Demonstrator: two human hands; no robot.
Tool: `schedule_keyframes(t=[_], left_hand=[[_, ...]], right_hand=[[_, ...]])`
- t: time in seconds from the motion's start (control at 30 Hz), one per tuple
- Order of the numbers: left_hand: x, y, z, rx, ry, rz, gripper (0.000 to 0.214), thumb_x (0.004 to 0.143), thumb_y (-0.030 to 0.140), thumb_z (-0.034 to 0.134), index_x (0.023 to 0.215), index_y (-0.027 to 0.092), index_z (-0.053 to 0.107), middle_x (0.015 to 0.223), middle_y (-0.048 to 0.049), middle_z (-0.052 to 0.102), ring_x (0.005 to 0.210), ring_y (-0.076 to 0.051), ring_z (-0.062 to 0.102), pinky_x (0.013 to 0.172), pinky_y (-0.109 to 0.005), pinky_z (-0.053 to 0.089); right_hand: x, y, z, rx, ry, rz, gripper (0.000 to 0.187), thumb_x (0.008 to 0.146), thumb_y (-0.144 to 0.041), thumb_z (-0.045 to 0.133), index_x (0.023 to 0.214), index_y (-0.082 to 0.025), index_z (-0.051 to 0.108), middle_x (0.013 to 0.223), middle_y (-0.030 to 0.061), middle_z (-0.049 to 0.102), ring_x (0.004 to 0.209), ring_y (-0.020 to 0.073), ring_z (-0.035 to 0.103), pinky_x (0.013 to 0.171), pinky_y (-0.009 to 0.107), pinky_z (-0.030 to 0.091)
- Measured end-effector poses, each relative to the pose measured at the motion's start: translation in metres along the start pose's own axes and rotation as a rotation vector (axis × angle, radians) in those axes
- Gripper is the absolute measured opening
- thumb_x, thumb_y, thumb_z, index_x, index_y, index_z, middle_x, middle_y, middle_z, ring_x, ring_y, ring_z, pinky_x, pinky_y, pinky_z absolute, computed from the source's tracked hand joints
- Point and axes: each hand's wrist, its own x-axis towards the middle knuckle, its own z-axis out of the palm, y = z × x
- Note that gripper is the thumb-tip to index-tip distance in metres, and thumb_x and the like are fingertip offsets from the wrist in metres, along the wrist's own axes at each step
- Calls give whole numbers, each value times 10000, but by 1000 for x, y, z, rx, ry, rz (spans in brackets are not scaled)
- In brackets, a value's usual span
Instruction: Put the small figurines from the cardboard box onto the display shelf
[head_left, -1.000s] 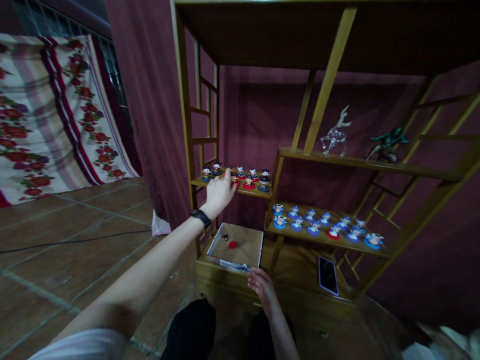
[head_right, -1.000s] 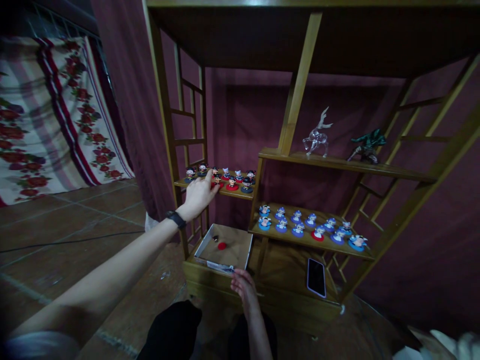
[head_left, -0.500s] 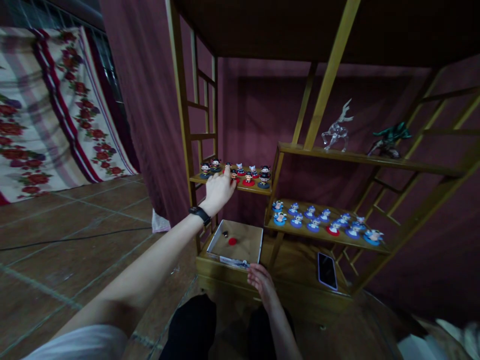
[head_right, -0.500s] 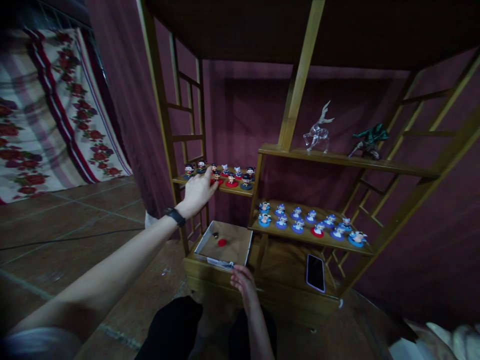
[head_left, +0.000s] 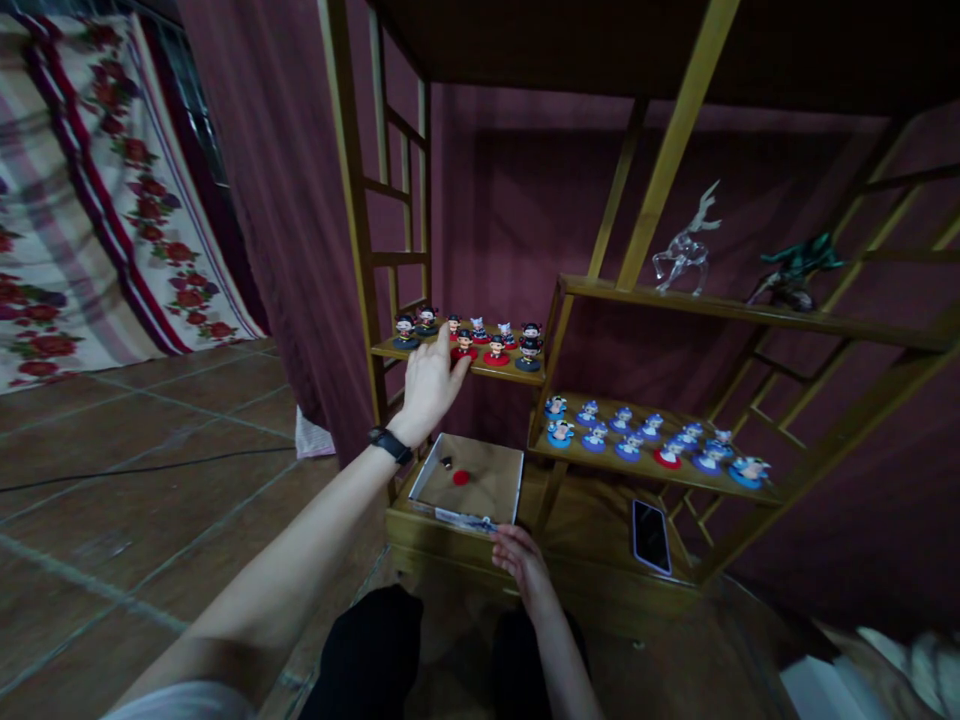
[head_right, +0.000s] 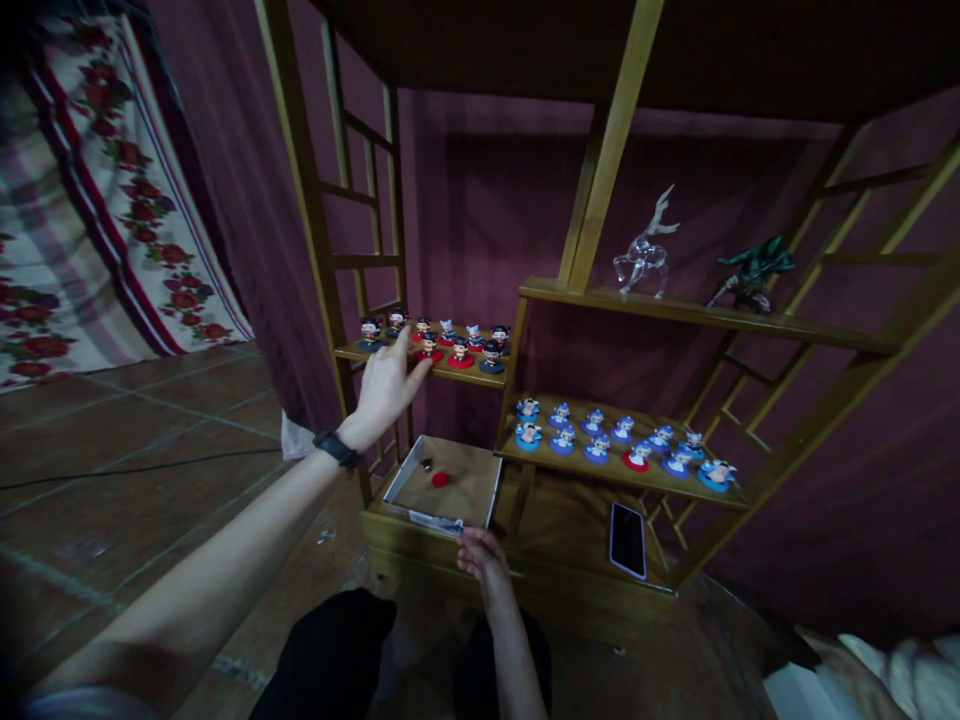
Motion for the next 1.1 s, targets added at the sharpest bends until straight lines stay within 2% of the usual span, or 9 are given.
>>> schedule_keyframes(t=[0.17, 0.3, 0.4, 0.5, 0.57, 0.63, 0.83, 1.0, 1.1], left_hand=[[-47, -17, 14, -253, 187, 19, 471, 857, 270, 364, 1325, 235, 328, 1313, -80, 431, 1220, -214, 373, 997, -379, 303], [-107, -44, 58, -490, 116, -114, 399, 815, 198, 417, 1201, 269, 487, 1271, -66, 462, 1185, -199, 420, 969, -359, 359], [-146, -72, 106, -722, 0, -359, 301, 743, 153, 499, 1016, 209, 613, 1107, -88, 561, 1011, -210, 547, 858, -341, 435], [-170, -96, 151, -983, -17, -849, 180, 633, 90, 588, 794, 143, 647, 821, -63, 632, 737, -173, 607, 707, -302, 470], [-177, -106, 173, -1110, 7, -1173, 166, 604, 41, 588, 740, 128, 626, 672, -28, 612, 602, -131, 586, 608, -261, 458], [-179, -112, 190, -1177, 6, -1351, 194, 596, -6, 568, 732, 126, 610, 601, -1, 584, 524, -100, 557, 535, -219, 428], [-167, -120, 214, -1305, -138, -1468, 213, 642, -22, 552, 790, 124, 600, 590, -2, 580, 494, -79, 560, 464, -167, 414], [-153, -134, 210, -1512, -143, -1573, 222, 692, -22, 525, 854, 119, 581, 627, -28, 602, 519, -83, 593, 499, -172, 472], [-148, -141, 205, -1567, -156, -1602, 203, 715, -18, 513, 845, 120, 585, 642, -35, 612, 535, -86, 604, 510, -171, 487]], right_hand=[[4, 4, -3, -75, 36, -9, 339, 563, -412, 733, 822, -203, 668, 814, 45, 691, 690, 160, 606, 655, 295, 482], [9, 9, -4, -150, 61, -16, 322, 537, -410, 746, 760, -191, 665, 749, 29, 679, 643, 142, 587, 604, 258, 468], [14, 11, -5, -187, 64, -52, 310, 553, -415, 732, 747, -184, 661, 735, 20, 666, 627, 129, 573, 595, 246, 459], [25, 11, -6, -209, 78, -64, 300, 569, -413, 716, 756, -185, 659, 783, 26, 663, 671, 137, 580, 632, 255, 465], [39, 10, -4, -208, 109, -52, 308, 562, -411, 713, 768, -189, 657, 786, 29, 663, 691, 146, 585, 652, 267, 469], [58, 10, 1, -225, 127, -53, 306, 558, -401, 709, 771, -188, 655, 763, 29, 661, 677, 144, 582, 648, 273, 469], [140, 14, 28, -431, 85, -110, 224, 599, -369, 648, 735, -191, 634, 757, 20, 648, 666, 144, 575, 588, 260, 459], [209, 29, 54, -877, 23, -261, 152, 730, -247, 484, 802, -209, 612, 814, 16, 660, 796, 164, 598, 706, 290, 462], [238, 44, 74, -1138, -1, -312, 226, 764, -167, 430, 901, -233, 598, 896, 15, 664, 841, 152, 601, 761, 276, 442]])
